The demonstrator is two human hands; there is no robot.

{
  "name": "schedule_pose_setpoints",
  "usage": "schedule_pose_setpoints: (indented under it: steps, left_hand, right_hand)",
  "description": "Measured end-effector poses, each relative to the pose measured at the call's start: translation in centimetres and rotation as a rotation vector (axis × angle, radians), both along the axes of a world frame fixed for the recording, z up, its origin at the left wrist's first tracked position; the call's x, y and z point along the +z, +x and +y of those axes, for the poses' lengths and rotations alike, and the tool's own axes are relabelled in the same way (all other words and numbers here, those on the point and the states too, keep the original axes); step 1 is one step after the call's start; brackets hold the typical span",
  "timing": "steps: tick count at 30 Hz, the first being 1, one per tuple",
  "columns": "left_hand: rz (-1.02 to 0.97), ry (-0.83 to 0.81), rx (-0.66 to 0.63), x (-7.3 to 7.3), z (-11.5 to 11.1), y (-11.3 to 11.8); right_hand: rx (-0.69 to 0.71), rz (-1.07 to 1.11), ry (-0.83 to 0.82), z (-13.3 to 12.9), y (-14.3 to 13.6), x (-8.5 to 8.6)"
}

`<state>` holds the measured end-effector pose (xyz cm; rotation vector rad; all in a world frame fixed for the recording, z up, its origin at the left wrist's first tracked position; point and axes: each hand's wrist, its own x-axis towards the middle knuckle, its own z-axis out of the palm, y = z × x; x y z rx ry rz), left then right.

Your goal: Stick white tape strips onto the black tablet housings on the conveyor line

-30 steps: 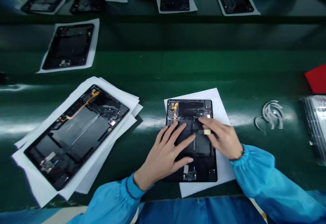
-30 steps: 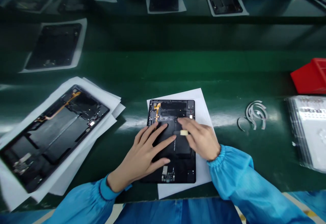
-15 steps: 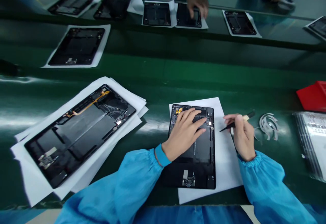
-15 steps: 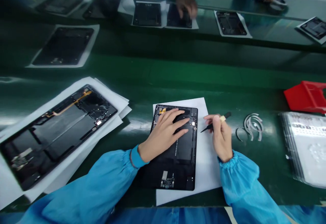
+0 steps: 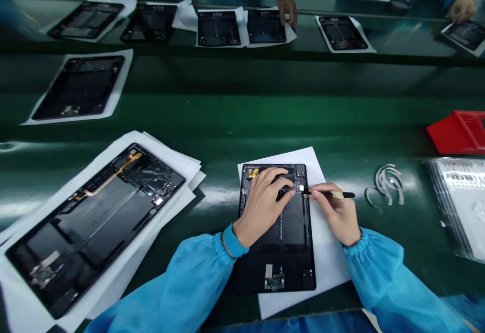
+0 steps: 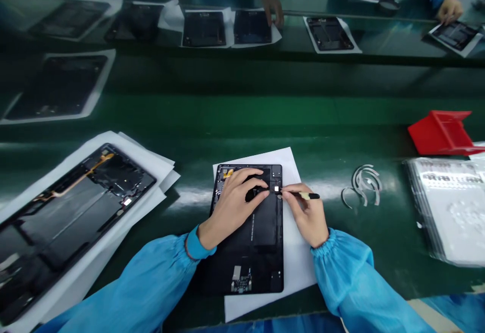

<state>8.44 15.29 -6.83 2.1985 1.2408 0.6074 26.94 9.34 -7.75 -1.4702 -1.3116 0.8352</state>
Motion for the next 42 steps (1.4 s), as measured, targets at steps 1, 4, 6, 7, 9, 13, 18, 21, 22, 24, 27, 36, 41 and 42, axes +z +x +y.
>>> schedule_pose_setpoints:
  steps: [1, 4, 6, 7, 9, 13, 18, 21, 22, 24, 27, 36, 41, 42]
  left_hand:
    - [0.004, -0.013, 0.0, 0.05, 0.07, 0.07]
    - [0.012, -0.045, 0.011, 0.19, 0.23, 0.24]
    - [0.012, -0.059, 0.004, 0.28, 0.26, 0.3]
    - [0.006, -0.065, -0.009, 0.32, 0.25, 0.3]
    - [-0.009, -0.067, -0.049, 0.34, 0.2, 0.23]
    - [0.017, -0.04, -0.093, 0.22, 0.04, -0.05]
    - [0.026, -0.03, -0.085, 0.16, 0.04, -0.06]
    - [0.025, -0.053, -0.066, 0.28, 0.19, 0.04]
    - [0.024, -0.062, -0.064, 0.32, 0.25, 0.04]
    - [0.016, -0.071, -0.072, 0.37, 0.35, -0.01]
    - [0.012, -0.069, -0.094, 0.29, 0.46, -0.18]
    - [0.0, -0.072, -0.051, 0.34, 0.49, 0.13]
    - [-0.003, -0.092, -0.024, 0.59, 0.5, 0.35]
    - [-0.003, -0.093, -0.019, 0.6, 0.5, 0.37]
  right_hand:
    - [-0.002, -0.001, -0.001, -0.01, -0.01, 0.03]
    - [-0.013, 0.001, -0.01, -0.03, -0.09, 0.14]
    - [-0.018, 0.009, -0.012, -0.03, -0.15, 0.18]
    - [-0.02, 0.014, -0.012, -0.02, -0.18, 0.2]
    - [-0.033, 0.03, -0.014, 0.01, -0.21, 0.2]
    - [-0.102, 0.07, -0.037, 0.07, -0.2, 0.23]
    - [-0.161, 0.088, -0.047, 0.21, -0.25, 0.38]
    - [-0.175, 0.1, -0.051, 0.37, -0.36, 0.34]
    - [-0.167, 0.103, -0.049, 0.42, -0.4, 0.29]
    - [-0.15, 0.108, -0.044, 0.53, -0.45, 0.18]
    - [-0.146, 0.117, -0.05, 0.64, -0.48, 0.13]
    - [-0.132, 0.092, -0.058, 0.69, -0.74, 0.38]
    - [-0.09, 0.093, -0.096, 0.58, -0.67, 0.36]
    - [-0.083, 0.088, -0.104, 0.52, -0.64, 0.33]
